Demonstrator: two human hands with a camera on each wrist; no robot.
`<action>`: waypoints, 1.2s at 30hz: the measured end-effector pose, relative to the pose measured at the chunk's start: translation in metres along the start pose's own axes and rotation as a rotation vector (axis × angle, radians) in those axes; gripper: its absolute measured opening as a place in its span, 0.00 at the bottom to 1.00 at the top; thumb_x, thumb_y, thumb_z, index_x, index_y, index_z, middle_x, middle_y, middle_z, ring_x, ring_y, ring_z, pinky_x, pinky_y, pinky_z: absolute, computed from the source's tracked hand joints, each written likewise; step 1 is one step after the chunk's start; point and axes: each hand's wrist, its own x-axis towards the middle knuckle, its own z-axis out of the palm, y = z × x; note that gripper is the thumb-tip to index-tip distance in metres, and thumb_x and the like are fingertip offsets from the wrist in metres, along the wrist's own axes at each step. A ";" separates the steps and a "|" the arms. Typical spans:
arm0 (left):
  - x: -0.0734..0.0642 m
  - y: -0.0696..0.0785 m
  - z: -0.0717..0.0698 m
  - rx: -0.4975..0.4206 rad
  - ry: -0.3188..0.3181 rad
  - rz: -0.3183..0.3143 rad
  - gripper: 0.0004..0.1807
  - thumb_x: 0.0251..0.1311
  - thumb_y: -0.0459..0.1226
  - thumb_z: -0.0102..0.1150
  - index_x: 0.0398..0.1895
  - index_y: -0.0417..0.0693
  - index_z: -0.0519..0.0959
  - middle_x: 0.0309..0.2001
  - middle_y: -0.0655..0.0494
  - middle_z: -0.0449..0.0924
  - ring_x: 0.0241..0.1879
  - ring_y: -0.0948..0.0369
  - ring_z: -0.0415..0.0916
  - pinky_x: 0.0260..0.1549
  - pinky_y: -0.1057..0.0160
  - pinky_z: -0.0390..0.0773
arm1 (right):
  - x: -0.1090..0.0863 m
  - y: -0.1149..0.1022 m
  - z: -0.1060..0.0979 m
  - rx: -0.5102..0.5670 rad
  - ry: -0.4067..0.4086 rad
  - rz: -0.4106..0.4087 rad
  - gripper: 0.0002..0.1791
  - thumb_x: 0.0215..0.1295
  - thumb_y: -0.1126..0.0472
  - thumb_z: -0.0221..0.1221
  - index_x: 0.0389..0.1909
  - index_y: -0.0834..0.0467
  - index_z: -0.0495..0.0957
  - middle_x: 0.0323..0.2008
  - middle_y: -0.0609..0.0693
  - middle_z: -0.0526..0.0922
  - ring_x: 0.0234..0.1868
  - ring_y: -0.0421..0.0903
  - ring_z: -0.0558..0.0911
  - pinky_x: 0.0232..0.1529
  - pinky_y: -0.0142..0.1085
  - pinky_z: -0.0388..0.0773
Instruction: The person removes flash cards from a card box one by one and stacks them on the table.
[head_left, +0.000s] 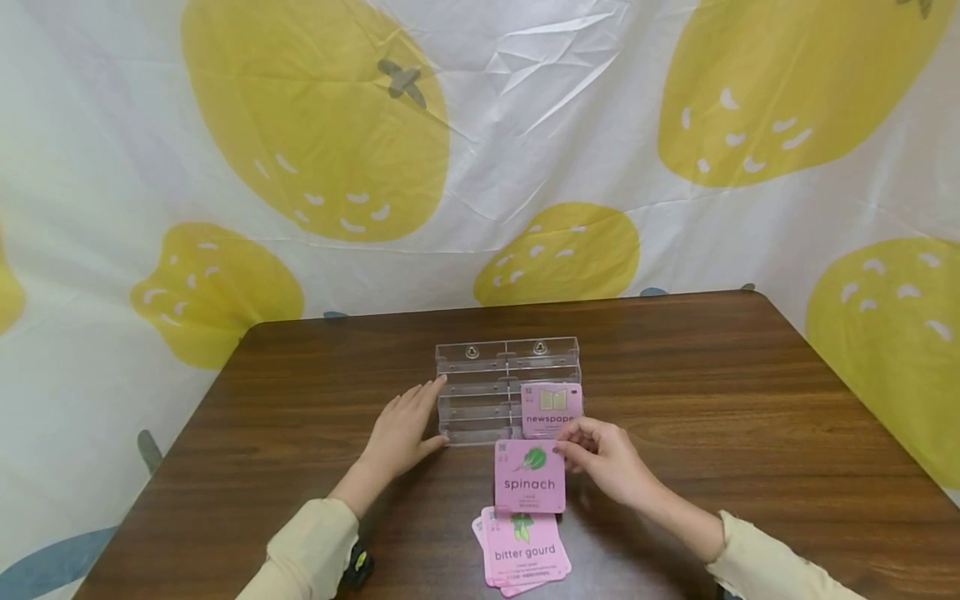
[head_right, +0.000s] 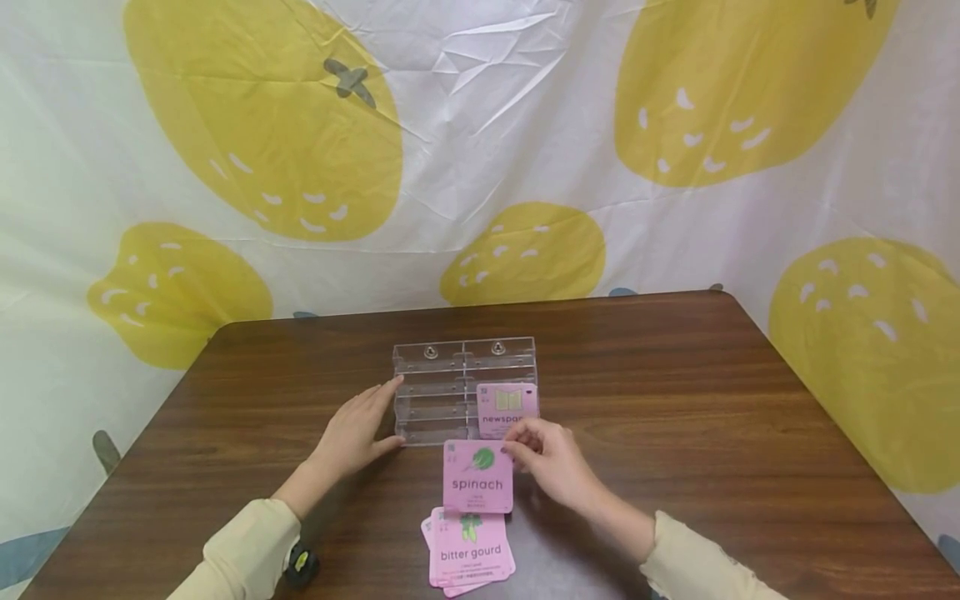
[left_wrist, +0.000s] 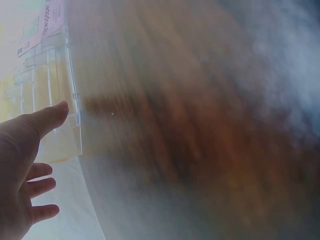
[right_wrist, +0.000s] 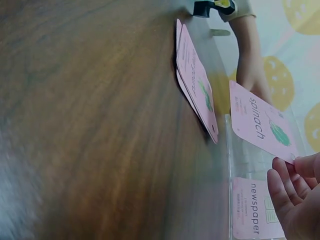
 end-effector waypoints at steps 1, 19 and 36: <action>0.000 0.000 0.000 -0.001 0.001 0.000 0.49 0.45 0.48 0.68 0.69 0.48 0.53 0.61 0.42 0.66 0.59 0.47 0.64 0.56 0.46 0.64 | 0.000 0.000 0.001 0.004 -0.001 0.000 0.03 0.57 0.70 0.57 0.30 0.67 0.76 0.24 0.55 0.80 0.22 0.46 0.79 0.25 0.35 0.80; 0.000 0.000 -0.001 -0.017 -0.006 -0.007 0.49 0.45 0.48 0.67 0.69 0.49 0.52 0.61 0.42 0.65 0.60 0.47 0.63 0.57 0.46 0.63 | -0.006 0.007 0.012 0.091 -0.108 0.136 0.06 0.57 0.70 0.57 0.32 0.72 0.76 0.24 0.57 0.79 0.20 0.39 0.76 0.21 0.34 0.79; 0.000 0.000 0.000 -0.011 -0.009 -0.001 0.49 0.46 0.48 0.67 0.69 0.49 0.52 0.61 0.42 0.66 0.60 0.47 0.63 0.56 0.46 0.64 | -0.013 0.010 0.022 0.199 -0.205 0.290 0.08 0.57 0.70 0.56 0.33 0.73 0.74 0.22 0.51 0.77 0.20 0.40 0.76 0.22 0.31 0.78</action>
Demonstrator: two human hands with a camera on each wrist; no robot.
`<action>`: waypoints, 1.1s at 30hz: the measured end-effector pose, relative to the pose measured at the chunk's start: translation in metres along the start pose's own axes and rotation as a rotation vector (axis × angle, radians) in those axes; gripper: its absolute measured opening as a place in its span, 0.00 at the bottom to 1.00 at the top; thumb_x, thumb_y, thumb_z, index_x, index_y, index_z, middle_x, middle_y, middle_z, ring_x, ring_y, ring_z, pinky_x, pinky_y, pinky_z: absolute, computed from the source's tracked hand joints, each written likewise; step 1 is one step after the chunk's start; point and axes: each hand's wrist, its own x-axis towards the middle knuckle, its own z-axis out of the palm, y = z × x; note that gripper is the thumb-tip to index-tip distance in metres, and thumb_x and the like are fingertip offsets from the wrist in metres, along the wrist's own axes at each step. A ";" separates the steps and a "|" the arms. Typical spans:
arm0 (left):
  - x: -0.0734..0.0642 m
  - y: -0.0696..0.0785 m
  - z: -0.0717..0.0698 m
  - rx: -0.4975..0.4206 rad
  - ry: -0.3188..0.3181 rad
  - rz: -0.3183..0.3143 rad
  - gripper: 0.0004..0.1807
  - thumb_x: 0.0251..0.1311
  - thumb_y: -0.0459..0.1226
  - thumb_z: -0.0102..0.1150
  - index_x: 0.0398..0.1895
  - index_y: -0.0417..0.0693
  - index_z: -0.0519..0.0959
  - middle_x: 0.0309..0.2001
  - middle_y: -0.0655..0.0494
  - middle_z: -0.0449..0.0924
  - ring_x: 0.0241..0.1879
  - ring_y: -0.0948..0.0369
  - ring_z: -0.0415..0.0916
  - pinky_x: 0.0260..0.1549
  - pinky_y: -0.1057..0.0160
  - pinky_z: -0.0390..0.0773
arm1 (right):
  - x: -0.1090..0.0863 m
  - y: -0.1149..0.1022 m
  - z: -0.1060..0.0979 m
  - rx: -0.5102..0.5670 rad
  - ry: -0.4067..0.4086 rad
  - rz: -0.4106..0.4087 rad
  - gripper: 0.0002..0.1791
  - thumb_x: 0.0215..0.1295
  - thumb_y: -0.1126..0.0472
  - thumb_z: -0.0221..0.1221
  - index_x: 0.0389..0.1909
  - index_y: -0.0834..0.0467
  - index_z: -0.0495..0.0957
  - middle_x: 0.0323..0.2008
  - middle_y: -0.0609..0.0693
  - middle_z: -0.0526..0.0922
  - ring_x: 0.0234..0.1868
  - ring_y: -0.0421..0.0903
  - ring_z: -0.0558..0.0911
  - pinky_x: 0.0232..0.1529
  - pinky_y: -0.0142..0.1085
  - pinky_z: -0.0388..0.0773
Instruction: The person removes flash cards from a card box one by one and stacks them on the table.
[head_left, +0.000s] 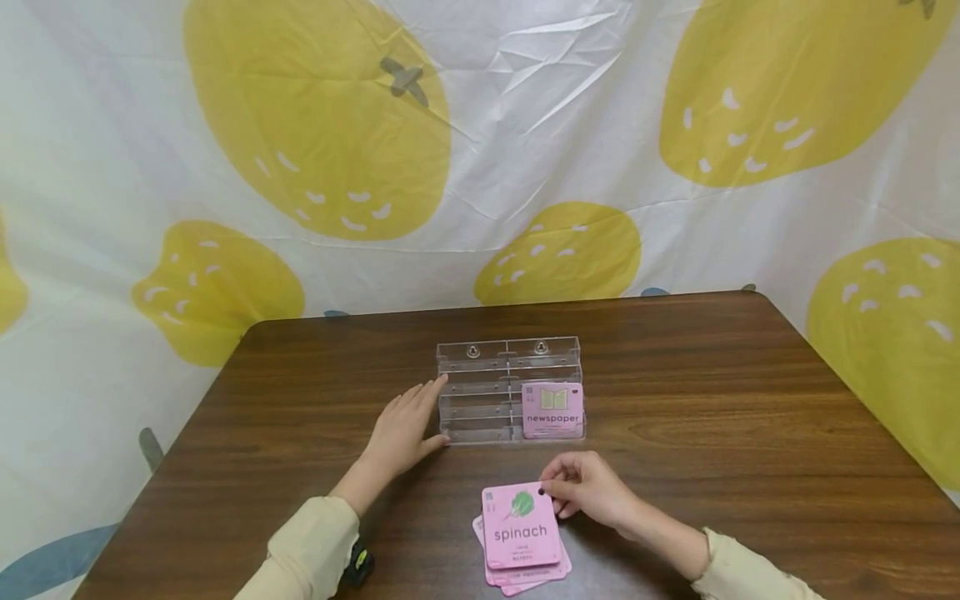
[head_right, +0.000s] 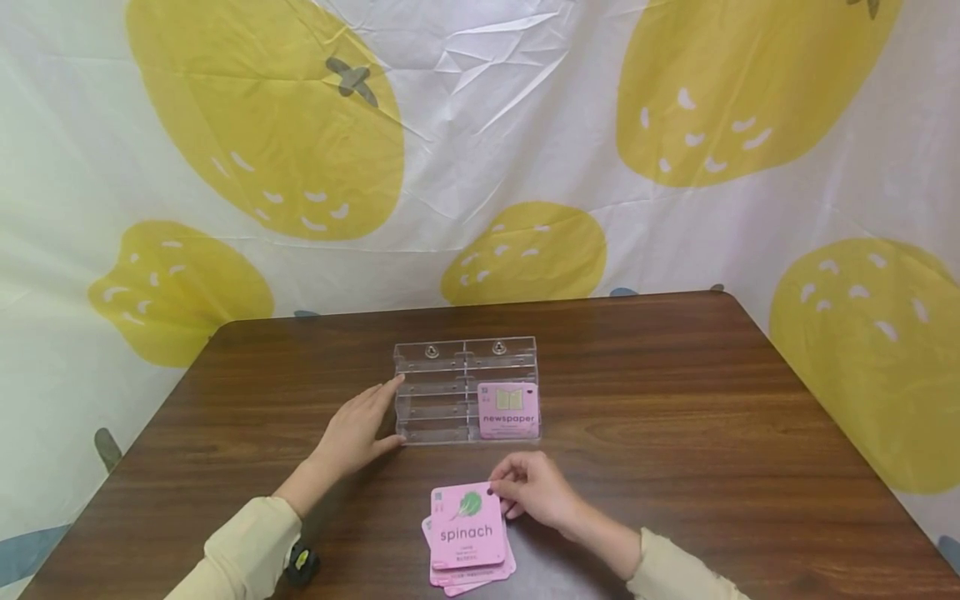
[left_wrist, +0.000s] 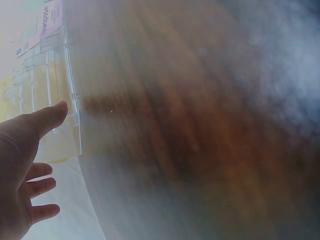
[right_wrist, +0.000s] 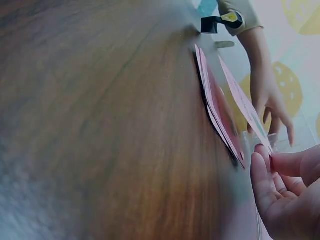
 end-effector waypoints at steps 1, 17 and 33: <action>0.000 0.000 0.000 0.001 0.002 0.001 0.49 0.46 0.48 0.67 0.69 0.49 0.52 0.61 0.42 0.66 0.60 0.47 0.63 0.56 0.46 0.64 | 0.000 0.001 0.000 0.004 -0.005 -0.001 0.08 0.57 0.70 0.56 0.34 0.74 0.74 0.22 0.51 0.77 0.20 0.40 0.76 0.22 0.31 0.78; 0.000 0.000 0.001 0.006 -0.003 -0.001 0.49 0.46 0.48 0.67 0.69 0.49 0.52 0.61 0.42 0.66 0.60 0.47 0.64 0.56 0.46 0.64 | -0.001 0.011 0.004 -0.033 -0.023 -0.006 0.08 0.57 0.70 0.56 0.34 0.73 0.74 0.22 0.51 0.77 0.20 0.41 0.75 0.18 0.30 0.76; 0.000 0.000 0.001 0.004 -0.002 -0.002 0.49 0.45 0.48 0.67 0.69 0.49 0.52 0.61 0.42 0.66 0.60 0.47 0.64 0.56 0.46 0.64 | 0.000 0.004 0.001 -0.191 -0.020 -0.055 0.06 0.51 0.72 0.58 0.32 0.70 0.77 0.21 0.52 0.76 0.20 0.43 0.75 0.15 0.35 0.76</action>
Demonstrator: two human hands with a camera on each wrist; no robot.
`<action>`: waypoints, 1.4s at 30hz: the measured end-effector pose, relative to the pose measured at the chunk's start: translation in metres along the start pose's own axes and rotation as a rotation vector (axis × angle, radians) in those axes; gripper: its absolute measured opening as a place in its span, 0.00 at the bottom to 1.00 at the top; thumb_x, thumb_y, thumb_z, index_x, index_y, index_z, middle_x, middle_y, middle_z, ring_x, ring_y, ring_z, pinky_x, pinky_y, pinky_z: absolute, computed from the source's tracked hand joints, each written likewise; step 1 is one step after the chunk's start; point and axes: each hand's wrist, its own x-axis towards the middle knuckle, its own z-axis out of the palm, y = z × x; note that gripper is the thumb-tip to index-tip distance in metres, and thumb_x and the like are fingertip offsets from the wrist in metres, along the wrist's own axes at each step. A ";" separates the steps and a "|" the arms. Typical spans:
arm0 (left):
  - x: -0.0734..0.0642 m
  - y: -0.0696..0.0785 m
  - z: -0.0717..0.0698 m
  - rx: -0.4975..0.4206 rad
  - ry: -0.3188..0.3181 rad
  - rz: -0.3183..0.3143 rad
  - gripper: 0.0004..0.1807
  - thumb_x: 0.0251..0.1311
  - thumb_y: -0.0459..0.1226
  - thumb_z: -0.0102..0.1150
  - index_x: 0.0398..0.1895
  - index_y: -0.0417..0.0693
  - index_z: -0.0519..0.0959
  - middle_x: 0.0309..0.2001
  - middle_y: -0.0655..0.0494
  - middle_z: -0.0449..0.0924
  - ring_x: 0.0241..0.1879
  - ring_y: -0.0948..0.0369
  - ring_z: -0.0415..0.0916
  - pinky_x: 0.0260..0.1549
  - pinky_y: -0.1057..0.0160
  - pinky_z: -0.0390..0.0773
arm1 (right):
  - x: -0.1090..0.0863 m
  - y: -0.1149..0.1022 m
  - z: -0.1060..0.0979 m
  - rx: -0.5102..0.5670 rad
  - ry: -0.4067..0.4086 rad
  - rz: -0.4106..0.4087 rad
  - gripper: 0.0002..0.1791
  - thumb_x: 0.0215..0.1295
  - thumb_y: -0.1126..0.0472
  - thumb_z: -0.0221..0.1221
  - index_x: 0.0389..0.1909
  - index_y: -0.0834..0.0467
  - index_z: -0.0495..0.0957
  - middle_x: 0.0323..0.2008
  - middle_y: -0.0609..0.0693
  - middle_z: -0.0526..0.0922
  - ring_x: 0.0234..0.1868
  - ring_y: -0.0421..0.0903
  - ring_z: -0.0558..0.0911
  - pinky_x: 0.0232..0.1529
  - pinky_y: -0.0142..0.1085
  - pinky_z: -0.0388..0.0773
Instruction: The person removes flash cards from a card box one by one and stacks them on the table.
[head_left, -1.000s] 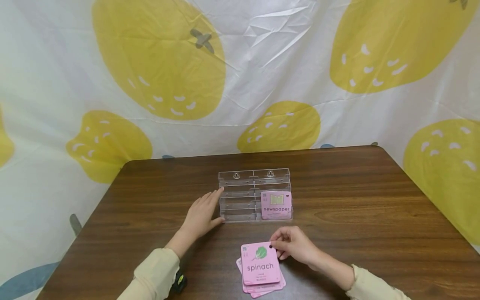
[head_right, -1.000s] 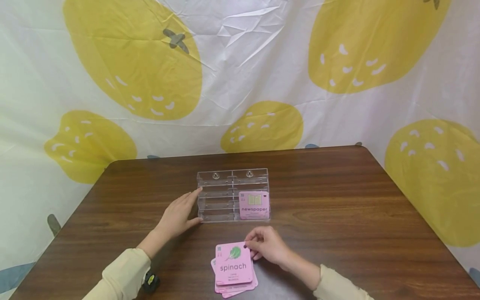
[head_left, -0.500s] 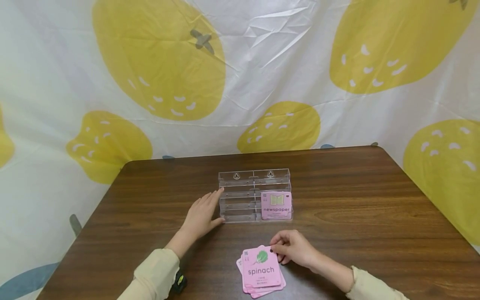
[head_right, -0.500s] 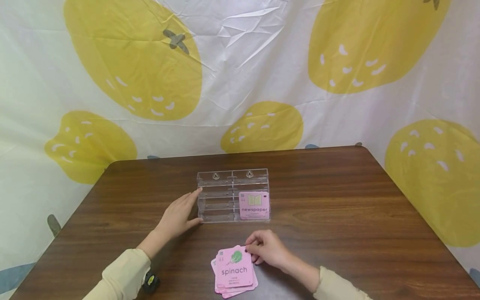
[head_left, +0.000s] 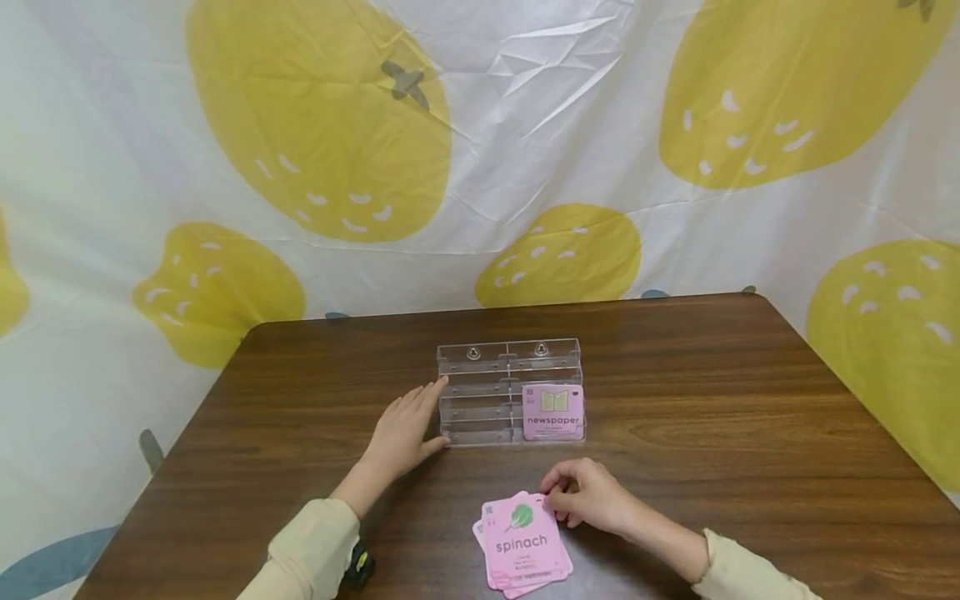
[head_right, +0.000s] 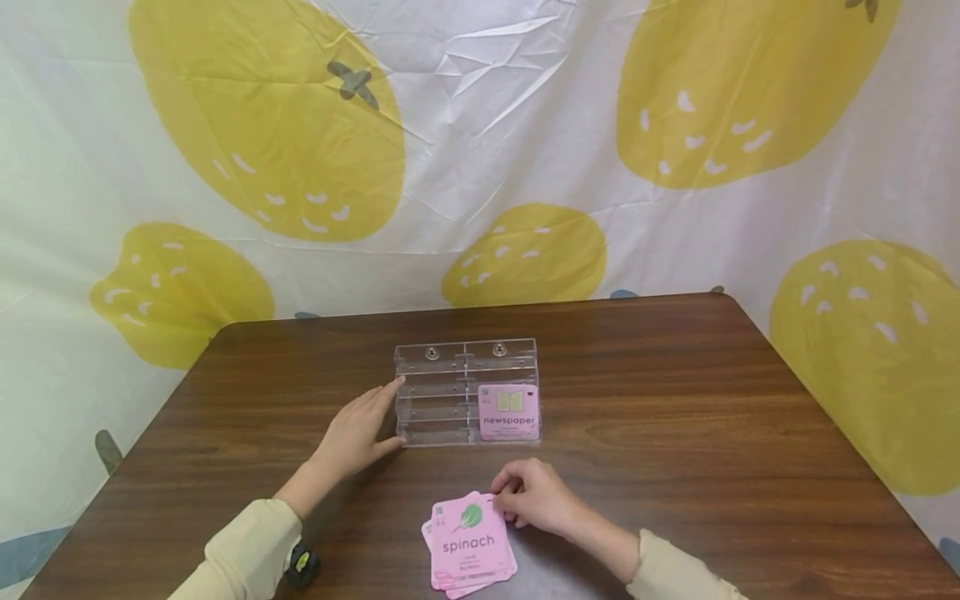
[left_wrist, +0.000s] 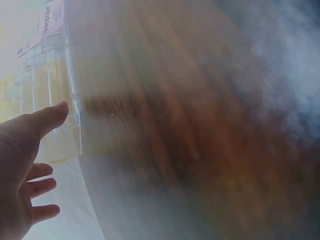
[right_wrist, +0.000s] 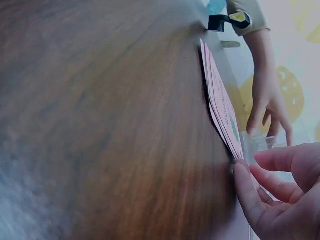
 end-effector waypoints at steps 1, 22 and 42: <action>0.000 0.000 0.000 -0.002 0.003 0.002 0.49 0.45 0.48 0.67 0.69 0.49 0.52 0.61 0.42 0.66 0.59 0.47 0.64 0.56 0.46 0.64 | 0.000 -0.001 0.000 -0.004 0.002 -0.002 0.06 0.51 0.72 0.57 0.32 0.70 0.77 0.21 0.52 0.76 0.20 0.43 0.75 0.15 0.36 0.76; 0.001 0.002 -0.001 0.003 0.003 0.004 0.49 0.45 0.49 0.67 0.69 0.49 0.52 0.61 0.42 0.66 0.60 0.47 0.64 0.56 0.46 0.64 | 0.003 -0.011 -0.035 -0.032 0.041 -0.019 0.11 0.54 0.69 0.58 0.36 0.73 0.75 0.25 0.56 0.79 0.26 0.46 0.79 0.24 0.37 0.80; 0.000 -0.001 0.002 0.009 0.024 0.018 0.49 0.44 0.48 0.68 0.68 0.48 0.53 0.59 0.42 0.67 0.58 0.47 0.65 0.55 0.46 0.65 | 0.026 -0.019 -0.078 0.080 0.252 -0.019 0.16 0.55 0.71 0.58 0.43 0.77 0.71 0.32 0.58 0.78 0.31 0.41 0.77 0.35 0.36 0.80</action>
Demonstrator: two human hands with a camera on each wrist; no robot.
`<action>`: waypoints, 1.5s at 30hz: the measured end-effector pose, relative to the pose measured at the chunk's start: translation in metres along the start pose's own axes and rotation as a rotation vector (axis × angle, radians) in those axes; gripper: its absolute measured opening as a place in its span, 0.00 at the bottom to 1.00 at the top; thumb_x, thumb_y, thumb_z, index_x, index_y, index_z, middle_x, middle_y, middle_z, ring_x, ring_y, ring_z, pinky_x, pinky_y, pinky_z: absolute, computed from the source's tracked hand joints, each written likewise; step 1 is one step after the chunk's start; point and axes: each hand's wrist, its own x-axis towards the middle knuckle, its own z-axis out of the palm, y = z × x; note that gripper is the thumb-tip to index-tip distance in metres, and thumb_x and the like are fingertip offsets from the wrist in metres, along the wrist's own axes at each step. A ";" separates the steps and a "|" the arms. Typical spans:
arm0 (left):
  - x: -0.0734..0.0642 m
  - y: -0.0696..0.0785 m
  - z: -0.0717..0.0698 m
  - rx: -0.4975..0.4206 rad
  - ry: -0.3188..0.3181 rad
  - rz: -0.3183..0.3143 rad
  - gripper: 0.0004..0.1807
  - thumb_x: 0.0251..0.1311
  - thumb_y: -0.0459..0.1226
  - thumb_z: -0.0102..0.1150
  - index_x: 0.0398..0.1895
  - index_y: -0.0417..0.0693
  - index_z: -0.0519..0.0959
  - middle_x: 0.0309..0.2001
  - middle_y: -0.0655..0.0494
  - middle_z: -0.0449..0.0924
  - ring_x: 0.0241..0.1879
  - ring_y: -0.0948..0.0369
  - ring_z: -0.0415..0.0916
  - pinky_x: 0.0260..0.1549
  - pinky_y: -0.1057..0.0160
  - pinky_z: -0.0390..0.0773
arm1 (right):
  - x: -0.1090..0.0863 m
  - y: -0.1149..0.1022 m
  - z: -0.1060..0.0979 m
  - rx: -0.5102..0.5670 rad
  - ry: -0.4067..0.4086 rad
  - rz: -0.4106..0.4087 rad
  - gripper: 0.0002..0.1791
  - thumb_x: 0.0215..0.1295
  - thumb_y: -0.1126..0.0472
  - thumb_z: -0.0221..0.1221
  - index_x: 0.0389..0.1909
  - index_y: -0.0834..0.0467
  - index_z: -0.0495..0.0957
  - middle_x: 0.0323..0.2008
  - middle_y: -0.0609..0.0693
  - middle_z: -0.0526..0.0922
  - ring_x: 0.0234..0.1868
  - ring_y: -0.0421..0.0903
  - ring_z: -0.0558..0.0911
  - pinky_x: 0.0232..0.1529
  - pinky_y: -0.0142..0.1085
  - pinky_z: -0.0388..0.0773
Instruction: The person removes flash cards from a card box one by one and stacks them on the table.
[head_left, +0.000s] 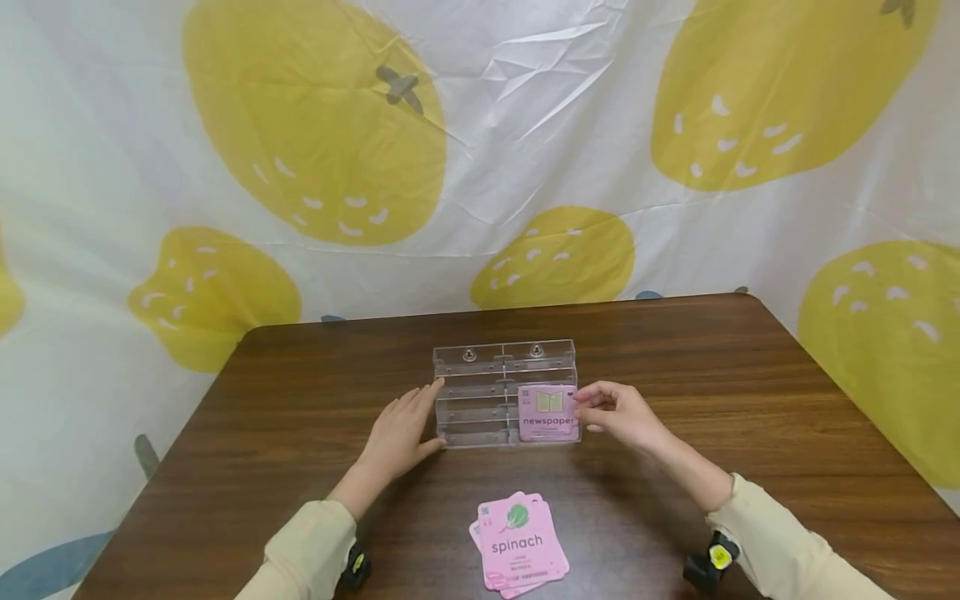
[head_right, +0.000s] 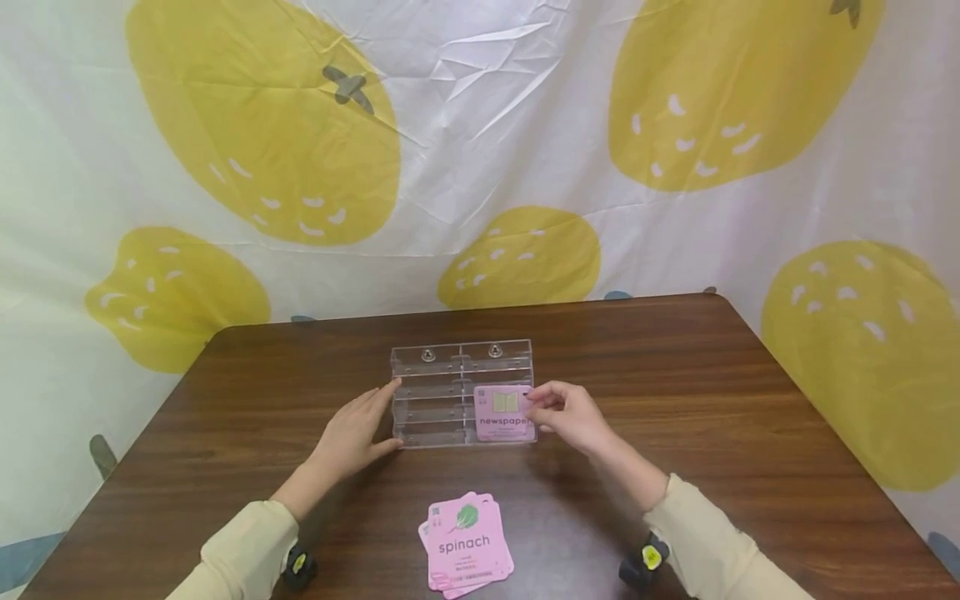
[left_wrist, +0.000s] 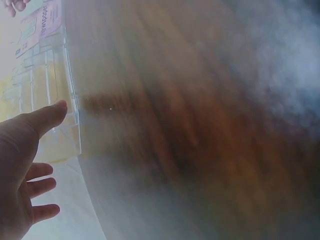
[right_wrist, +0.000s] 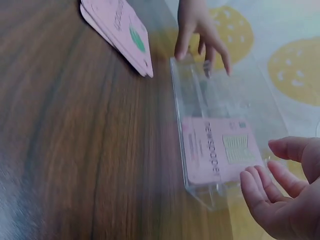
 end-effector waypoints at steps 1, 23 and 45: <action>0.000 0.000 0.000 0.001 0.000 -0.001 0.49 0.44 0.48 0.68 0.68 0.48 0.53 0.59 0.42 0.67 0.58 0.47 0.65 0.55 0.46 0.65 | 0.002 0.000 -0.001 -0.001 0.016 -0.003 0.16 0.55 0.71 0.58 0.43 0.77 0.71 0.32 0.59 0.78 0.31 0.40 0.77 0.35 0.36 0.80; 0.001 -0.002 0.002 -0.011 -0.018 -0.006 0.49 0.45 0.48 0.67 0.69 0.48 0.52 0.60 0.42 0.66 0.59 0.47 0.64 0.56 0.47 0.64 | 0.030 0.022 0.008 -0.306 0.192 -0.276 0.09 0.47 0.70 0.66 0.30 0.67 0.78 0.23 0.52 0.78 0.24 0.40 0.75 0.25 0.28 0.74; 0.000 -0.001 0.000 -0.009 -0.021 -0.004 0.49 0.46 0.49 0.67 0.69 0.48 0.52 0.60 0.41 0.66 0.59 0.47 0.64 0.55 0.46 0.65 | 0.031 0.021 -0.002 -0.371 0.198 -0.380 0.03 0.57 0.69 0.59 0.29 0.63 0.81 0.24 0.51 0.82 0.21 0.37 0.71 0.20 0.29 0.70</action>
